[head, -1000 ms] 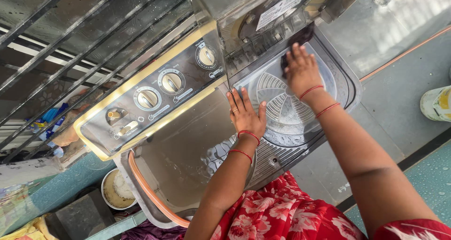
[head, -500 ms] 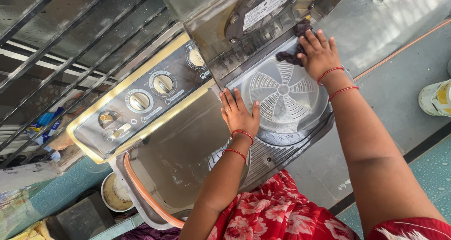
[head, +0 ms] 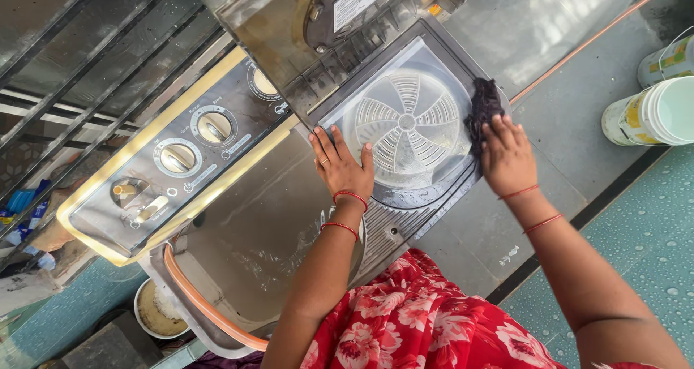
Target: The person cleans a washing machine by wiping down the lid, control panel, and spin dryer compartment with a cloth, dipping and rinsing the cloth in the wash tub water.
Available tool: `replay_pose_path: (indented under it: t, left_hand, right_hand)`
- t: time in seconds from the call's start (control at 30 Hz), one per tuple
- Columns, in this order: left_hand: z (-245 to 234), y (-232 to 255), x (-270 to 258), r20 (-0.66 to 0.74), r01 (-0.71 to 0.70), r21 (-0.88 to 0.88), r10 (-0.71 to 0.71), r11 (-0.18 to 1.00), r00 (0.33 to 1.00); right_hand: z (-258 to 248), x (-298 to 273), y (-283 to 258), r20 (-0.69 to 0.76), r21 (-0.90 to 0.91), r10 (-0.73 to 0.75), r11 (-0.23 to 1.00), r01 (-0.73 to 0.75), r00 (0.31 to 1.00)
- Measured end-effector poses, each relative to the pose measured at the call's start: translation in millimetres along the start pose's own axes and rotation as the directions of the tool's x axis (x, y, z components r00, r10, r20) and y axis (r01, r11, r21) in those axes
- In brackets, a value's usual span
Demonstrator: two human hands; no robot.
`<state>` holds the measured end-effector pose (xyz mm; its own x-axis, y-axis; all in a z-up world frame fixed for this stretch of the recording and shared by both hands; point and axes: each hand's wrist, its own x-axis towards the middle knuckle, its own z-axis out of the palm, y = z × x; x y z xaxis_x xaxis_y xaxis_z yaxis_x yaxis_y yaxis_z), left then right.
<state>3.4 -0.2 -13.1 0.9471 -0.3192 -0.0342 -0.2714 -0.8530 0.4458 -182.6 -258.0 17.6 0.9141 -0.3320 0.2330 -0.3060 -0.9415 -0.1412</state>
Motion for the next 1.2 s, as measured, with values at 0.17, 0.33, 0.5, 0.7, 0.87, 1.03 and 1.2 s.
replay_pose_path:
  t: [0.17, 0.33, 0.5, 0.7, 0.87, 1.03, 1.2]
  left_hand:
    - [0, 0, 1, -0.003, 0.003, 0.0, -0.003, 1.0, 1.0]
    - [2, -1, -3, -0.005, -0.013, 0.005, 0.013, 1.0, 1.0]
    - [7, -8, 1, -0.031, -0.034, -0.035, 0.033, 0.999, 0.999]
    - [8, -13, 0, -0.033, -0.068, -0.047, 0.066, 0.997, 0.997]
    - [8, -10, -1, -0.005, -0.046, -0.019, 0.046, 0.999, 0.999]
    - [6, -11, 2, -0.029, -0.051, -0.054, 0.05, 0.997, 0.998]
    - [5, -10, 2, -0.019, -0.054, -0.054, 0.053, 0.997, 0.998]
  right_hand:
    - [-8, -47, -90, 0.054, -0.2, 0.052, 0.979, -0.04, 0.997]
    - [-26, -78, -145, 0.238, -0.075, -0.177, 0.977, 0.2, 0.955]
    - [-14, -52, -169, 0.122, 0.156, -0.548, 0.834, 0.529, 0.828]
    - [-16, 25, -134, -0.075, 0.243, -0.485, 0.839, 0.488, 0.871]
    - [-30, 55, -96, -0.092, 0.108, -0.125, 0.985, 0.134, 0.988]
    - [-7, 26, -134, 0.094, 0.129, -0.076, 0.99, 0.063, 0.993]
    - [3, 3, -145, 0.244, 0.392, -0.344, 0.89, 0.232, 0.907]
